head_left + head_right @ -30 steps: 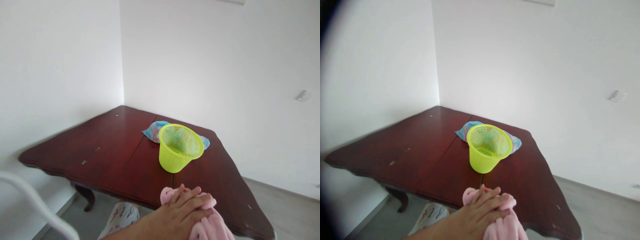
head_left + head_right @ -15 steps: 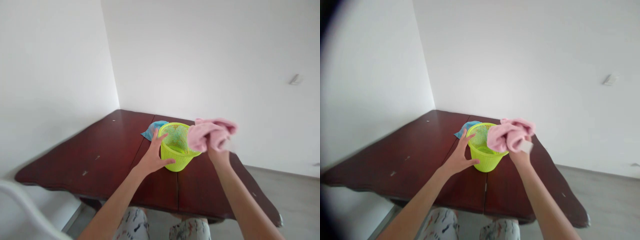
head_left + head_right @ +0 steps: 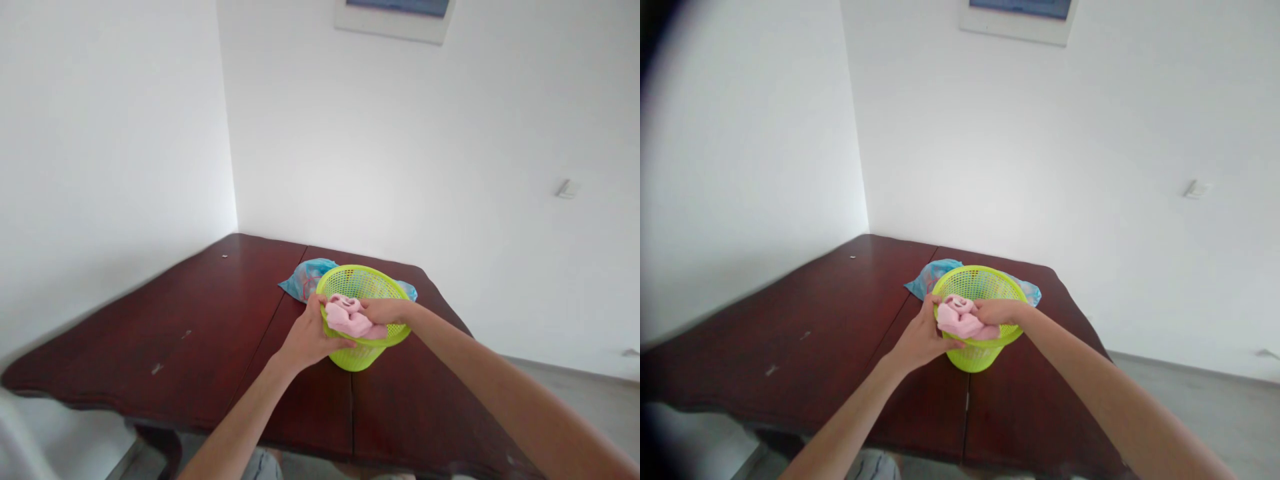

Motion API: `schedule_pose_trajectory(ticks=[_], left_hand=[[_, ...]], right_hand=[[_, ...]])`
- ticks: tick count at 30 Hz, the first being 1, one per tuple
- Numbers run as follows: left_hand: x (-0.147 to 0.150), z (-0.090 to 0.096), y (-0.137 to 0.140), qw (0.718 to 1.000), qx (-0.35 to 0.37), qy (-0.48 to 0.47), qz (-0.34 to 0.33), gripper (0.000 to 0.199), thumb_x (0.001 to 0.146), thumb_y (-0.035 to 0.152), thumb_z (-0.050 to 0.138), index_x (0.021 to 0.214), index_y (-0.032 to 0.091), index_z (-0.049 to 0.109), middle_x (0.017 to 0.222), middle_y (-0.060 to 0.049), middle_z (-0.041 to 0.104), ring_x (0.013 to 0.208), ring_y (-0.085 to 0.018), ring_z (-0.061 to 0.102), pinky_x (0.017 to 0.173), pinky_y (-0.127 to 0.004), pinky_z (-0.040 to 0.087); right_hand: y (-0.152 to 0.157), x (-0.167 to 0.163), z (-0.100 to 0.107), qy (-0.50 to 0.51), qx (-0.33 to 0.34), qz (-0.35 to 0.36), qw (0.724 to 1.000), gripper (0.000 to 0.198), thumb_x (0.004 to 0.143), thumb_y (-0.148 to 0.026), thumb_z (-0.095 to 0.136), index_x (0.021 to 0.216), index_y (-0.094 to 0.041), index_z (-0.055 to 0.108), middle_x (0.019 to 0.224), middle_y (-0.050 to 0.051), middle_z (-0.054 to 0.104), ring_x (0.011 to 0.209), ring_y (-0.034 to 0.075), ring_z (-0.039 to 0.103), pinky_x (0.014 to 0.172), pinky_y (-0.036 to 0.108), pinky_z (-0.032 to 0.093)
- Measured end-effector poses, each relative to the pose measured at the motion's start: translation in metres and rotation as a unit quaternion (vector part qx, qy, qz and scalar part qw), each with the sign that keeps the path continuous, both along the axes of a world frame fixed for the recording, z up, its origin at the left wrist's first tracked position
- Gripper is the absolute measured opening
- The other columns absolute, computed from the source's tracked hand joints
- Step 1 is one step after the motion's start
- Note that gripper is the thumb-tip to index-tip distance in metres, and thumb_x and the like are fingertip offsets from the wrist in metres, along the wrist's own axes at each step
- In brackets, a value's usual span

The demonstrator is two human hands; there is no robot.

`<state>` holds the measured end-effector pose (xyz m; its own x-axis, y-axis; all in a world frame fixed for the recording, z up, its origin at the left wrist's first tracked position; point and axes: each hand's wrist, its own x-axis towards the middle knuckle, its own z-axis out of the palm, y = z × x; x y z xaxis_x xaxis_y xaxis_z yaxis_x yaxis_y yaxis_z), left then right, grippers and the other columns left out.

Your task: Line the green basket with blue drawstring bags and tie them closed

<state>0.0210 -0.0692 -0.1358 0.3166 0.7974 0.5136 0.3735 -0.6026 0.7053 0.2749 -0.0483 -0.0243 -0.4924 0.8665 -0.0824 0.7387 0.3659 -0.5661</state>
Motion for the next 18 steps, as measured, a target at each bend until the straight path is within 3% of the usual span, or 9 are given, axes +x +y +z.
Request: schedule_pose_trajectory(ticks=[2,4,6,8,11,13,15,17,18], left_hand=[[-0.005,0.004,-0.007,1.0,-0.017,0.022,0.015,0.1,0.076,0.079,0.106,0.137,0.027,0.046,0.126,-0.01,0.068,0.106,-0.039,0.08,0.092,-0.058,0.066],[-0.008,0.009,-0.014,0.999,0.005,0.034,0.015,0.094,0.079,0.077,0.105,0.133,0.027,0.046,0.126,-0.009,0.067,0.104,-0.036,0.078,0.09,-0.052,0.064],[-0.01,0.015,-0.019,0.999,0.032,0.029,0.007,0.089,0.079,0.074,0.105,0.129,0.028,0.047,0.125,-0.008,0.066,0.103,-0.033,0.077,0.089,-0.048,0.061],[-0.009,0.02,-0.022,0.999,0.038,0.021,-0.001,0.087,0.079,0.073,0.105,0.126,0.028,0.047,0.124,-0.007,0.064,0.102,-0.032,0.075,0.087,-0.047,0.06],[-0.008,0.025,-0.025,0.999,0.025,0.007,-0.019,0.085,0.078,0.068,0.107,0.124,0.029,0.047,0.124,-0.007,0.063,0.104,-0.032,0.075,0.089,-0.048,0.061],[-0.008,0.026,-0.027,1.0,0.008,-0.002,-0.023,0.083,0.078,0.064,0.107,0.123,0.029,0.046,0.122,-0.007,0.063,0.102,-0.032,0.074,0.088,-0.048,0.061],[-0.009,0.026,-0.029,1.0,-0.008,-0.001,-0.012,0.082,0.078,0.063,0.107,0.121,0.03,0.046,0.12,-0.006,0.063,0.1,-0.031,0.073,0.086,-0.048,0.061],[-0.011,0.025,-0.032,1.0,-0.015,0.006,0.0,0.08,0.08,0.062,0.106,0.121,0.03,0.046,0.122,-0.007,0.063,0.1,-0.031,0.073,0.086,-0.049,0.062],[-0.011,0.024,-0.033,1.0,-0.014,0.006,0.005,0.08,0.081,0.062,0.106,0.122,0.029,0.046,0.124,-0.008,0.063,0.102,-0.032,0.072,0.086,-0.05,0.062]], right_hand=[[0.004,0.014,0.007,-0.085,-0.025,0.052,0.995,0.018,0.072,-0.014,0.079,0.086,-0.023,0.086,0.081,0.001,0.085,0.07,0.022,0.075,0.065,0.03,0.06],[0.008,0.022,0.012,-0.154,-0.002,0.079,0.985,0.019,0.069,-0.009,0.079,0.079,-0.025,0.082,0.073,0.0,0.078,0.066,0.022,0.07,0.067,0.032,0.058],[0.009,0.021,0.015,-0.187,0.069,0.072,0.977,0.019,0.077,-0.009,0.079,0.089,-0.024,0.082,0.088,0.005,0.08,0.084,0.026,0.074,0.084,0.037,0.061],[0.01,0.013,0.015,-0.205,0.171,0.087,0.96,0.023,0.093,-0.011,0.076,0.112,-0.022,0.082,0.119,0.013,0.082,0.116,0.033,0.073,0.107,0.048,0.057],[0.011,-0.003,0.01,-0.252,0.355,0.203,0.877,0.03,0.115,-0.018,0.065,0.143,-0.023,0.073,0.147,0.018,0.074,0.138,0.036,0.064,0.119,0.056,0.05],[0.015,-0.011,0.002,-0.273,0.403,0.269,0.831,0.028,0.121,-0.019,0.059,0.145,-0.026,0.071,0.149,0.016,0.074,0.139,0.034,0.064,0.117,0.055,0.052],[0.018,-0.014,-0.006,-0.221,0.342,0.22,0.886,0.022,0.115,-0.013,0.065,0.128,-0.027,0.077,0.14,0.012,0.079,0.137,0.031,0.066,0.118,0.051,0.052],[0.021,-0.014,-0.016,-0.119,0.259,0.086,0.955,0.018,0.1,-0.006,0.077,0.097,-0.024,0.077,0.117,0.008,0.083,0.126,0.03,0.072,0.119,0.048,0.052],[0.021,-0.014,-0.021,-0.066,0.234,0.013,0.97,0.023,0.091,-0.004,0.081,0.082,-0.024,0.072,0.101,0.006,0.081,0.117,0.029,0.074,0.117,0.045,0.054]])
